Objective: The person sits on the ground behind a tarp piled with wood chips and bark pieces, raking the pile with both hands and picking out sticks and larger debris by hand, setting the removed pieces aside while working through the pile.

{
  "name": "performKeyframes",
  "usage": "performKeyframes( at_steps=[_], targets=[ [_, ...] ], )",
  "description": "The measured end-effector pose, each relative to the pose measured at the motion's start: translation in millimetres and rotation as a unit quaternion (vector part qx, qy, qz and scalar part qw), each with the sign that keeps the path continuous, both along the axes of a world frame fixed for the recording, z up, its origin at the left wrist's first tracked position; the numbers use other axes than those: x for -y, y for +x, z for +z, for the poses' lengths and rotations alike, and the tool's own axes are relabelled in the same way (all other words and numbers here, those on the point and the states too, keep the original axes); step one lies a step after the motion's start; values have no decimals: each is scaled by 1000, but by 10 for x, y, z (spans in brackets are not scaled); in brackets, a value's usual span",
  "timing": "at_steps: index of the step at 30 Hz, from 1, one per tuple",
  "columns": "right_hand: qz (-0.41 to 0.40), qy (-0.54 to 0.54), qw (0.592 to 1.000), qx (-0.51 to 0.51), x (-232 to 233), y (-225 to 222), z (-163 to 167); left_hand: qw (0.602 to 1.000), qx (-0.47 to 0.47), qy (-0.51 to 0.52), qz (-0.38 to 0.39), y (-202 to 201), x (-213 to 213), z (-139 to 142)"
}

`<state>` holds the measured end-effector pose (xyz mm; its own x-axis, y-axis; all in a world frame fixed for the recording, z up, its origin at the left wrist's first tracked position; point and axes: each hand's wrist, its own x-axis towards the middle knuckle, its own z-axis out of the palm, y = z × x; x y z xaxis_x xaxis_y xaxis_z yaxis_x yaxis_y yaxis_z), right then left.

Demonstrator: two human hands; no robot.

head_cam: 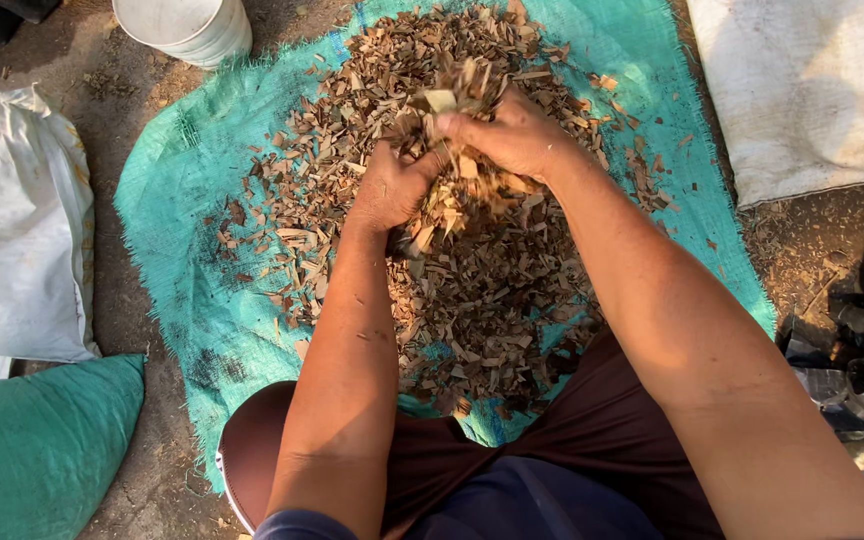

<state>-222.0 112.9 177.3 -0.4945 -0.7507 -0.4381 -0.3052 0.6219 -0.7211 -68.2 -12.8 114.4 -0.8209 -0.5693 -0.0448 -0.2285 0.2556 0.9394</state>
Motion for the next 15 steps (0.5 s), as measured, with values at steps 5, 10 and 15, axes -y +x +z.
performKeyframes(
  at_steps=[5, 10, 15],
  targets=[
    [-46, -145, 988, 13, 89, 169, -204, 999, 36, 38, 9, -103, -194, -4],
    [-302, -294, 885, 196, 275, 214, -628, 985, -99, -30, 136, -270, -371, -224],
    [-231, -200, 950, 71, 60, 270, -781, 895, -112, 199, 382, -321, -200, -321]
  ],
)
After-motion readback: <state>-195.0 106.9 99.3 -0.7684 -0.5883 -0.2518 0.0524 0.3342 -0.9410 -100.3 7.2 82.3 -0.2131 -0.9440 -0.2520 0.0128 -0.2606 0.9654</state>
